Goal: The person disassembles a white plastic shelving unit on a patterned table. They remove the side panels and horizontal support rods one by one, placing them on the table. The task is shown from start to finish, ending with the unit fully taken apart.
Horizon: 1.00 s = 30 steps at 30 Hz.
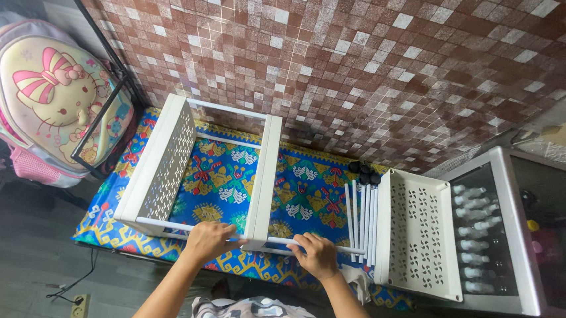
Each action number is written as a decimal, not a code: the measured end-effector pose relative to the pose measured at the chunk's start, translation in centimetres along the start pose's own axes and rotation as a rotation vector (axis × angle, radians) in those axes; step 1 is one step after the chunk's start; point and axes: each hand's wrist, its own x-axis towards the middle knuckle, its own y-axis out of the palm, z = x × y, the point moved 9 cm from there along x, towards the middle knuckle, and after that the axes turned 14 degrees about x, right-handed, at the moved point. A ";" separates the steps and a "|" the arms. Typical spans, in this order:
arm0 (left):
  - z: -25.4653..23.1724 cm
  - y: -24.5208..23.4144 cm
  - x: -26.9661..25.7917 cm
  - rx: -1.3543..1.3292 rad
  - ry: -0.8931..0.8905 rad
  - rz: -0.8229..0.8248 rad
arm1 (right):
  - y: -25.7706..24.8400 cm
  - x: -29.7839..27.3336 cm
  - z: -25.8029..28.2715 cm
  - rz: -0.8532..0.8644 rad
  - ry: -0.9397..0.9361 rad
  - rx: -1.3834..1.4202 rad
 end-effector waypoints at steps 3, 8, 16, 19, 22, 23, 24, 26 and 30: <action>0.2 0.5 0.1 0.006 -0.007 0.031 | 0.8 0.3 -2.4 0.171 0.231 0.092; 0.2 0.8 -0.1 0.012 -0.012 0.053 | 2.5 -0.1 -5.9 0.527 0.626 0.271; -1.9 -3.1 1.4 0.074 0.034 -0.057 | 2.8 1.3 1.1 0.246 0.141 0.085; -3.4 -2.8 2.2 0.018 0.081 -0.004 | 3.9 1.5 2.6 0.177 0.114 0.043; -4.3 0.7 2.2 0.016 0.150 0.293 | 4.5 1.5 1.9 0.175 0.115 0.147; -4.4 0.7 2.3 0.017 0.170 0.251 | 4.6 1.5 1.1 0.182 0.124 0.199; -4.5 0.6 2.2 0.018 0.192 0.213 | 5.8 1.0 -0.8 0.285 0.240 0.251; -4.2 1.6 1.6 0.058 0.192 0.267 | 8.0 -0.8 -5.1 0.490 0.473 0.354; -3.5 2.1 1.6 0.018 0.163 0.289 | 7.9 -4.6 -15.6 0.473 0.881 0.393</action>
